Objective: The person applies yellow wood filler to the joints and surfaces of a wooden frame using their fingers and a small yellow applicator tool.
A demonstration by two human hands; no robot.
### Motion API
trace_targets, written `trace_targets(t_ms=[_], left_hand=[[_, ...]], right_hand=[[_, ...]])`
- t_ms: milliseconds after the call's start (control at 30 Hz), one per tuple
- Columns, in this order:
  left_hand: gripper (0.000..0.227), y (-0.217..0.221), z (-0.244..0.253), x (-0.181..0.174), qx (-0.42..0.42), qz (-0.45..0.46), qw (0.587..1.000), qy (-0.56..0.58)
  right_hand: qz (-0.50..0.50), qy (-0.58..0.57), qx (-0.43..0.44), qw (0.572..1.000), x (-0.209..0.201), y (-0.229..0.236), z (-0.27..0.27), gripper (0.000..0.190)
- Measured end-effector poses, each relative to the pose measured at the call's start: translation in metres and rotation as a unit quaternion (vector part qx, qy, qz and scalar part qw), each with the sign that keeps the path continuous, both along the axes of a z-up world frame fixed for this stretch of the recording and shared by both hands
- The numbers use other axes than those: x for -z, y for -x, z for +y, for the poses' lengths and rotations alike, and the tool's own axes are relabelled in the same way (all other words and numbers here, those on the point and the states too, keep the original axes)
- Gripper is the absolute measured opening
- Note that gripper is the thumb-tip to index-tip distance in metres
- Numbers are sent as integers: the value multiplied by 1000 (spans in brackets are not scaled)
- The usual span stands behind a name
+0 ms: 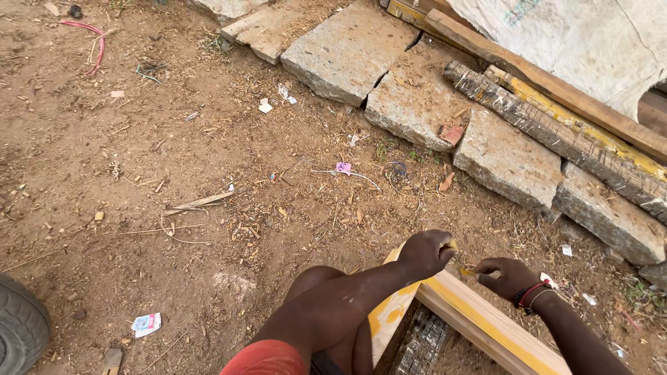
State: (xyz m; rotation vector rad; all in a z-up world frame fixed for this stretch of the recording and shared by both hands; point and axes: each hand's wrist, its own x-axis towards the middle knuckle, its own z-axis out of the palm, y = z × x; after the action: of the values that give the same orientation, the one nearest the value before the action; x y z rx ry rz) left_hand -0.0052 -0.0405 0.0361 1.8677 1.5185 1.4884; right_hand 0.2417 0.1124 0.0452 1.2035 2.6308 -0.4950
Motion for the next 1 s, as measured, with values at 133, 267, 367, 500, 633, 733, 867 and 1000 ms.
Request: trace_targets(t_ms=[133,267,367,500,633,733,867,1000], left_hand=[[32,5,1,-7,-4,-36,997,72],[35,9,12,7,-11,-46,998,46],[40,10,23,15,-67,-9,994,-87],[35,9,20,12,16,-33,993,114],[30,3,21,16,93,7,990,107],[29,-6,22,27,141,28,983,112],[29,-2,25,29,141,22,985,95],[29,0,27,24,139,50,983,105]], right_hand=[[-26,49,3,998,8,11,-3,26],[-12,77,3,997,14,6,-5,27],[-17,87,7,996,12,7,-1,27],[-20,101,9,995,8,7,-10,25],[-30,175,75,981,-2,16,-17,26],[53,242,114,962,-1,19,-16,28],[69,257,132,955,-1,14,-11,32],[79,268,132,951,-7,16,-14,33]])
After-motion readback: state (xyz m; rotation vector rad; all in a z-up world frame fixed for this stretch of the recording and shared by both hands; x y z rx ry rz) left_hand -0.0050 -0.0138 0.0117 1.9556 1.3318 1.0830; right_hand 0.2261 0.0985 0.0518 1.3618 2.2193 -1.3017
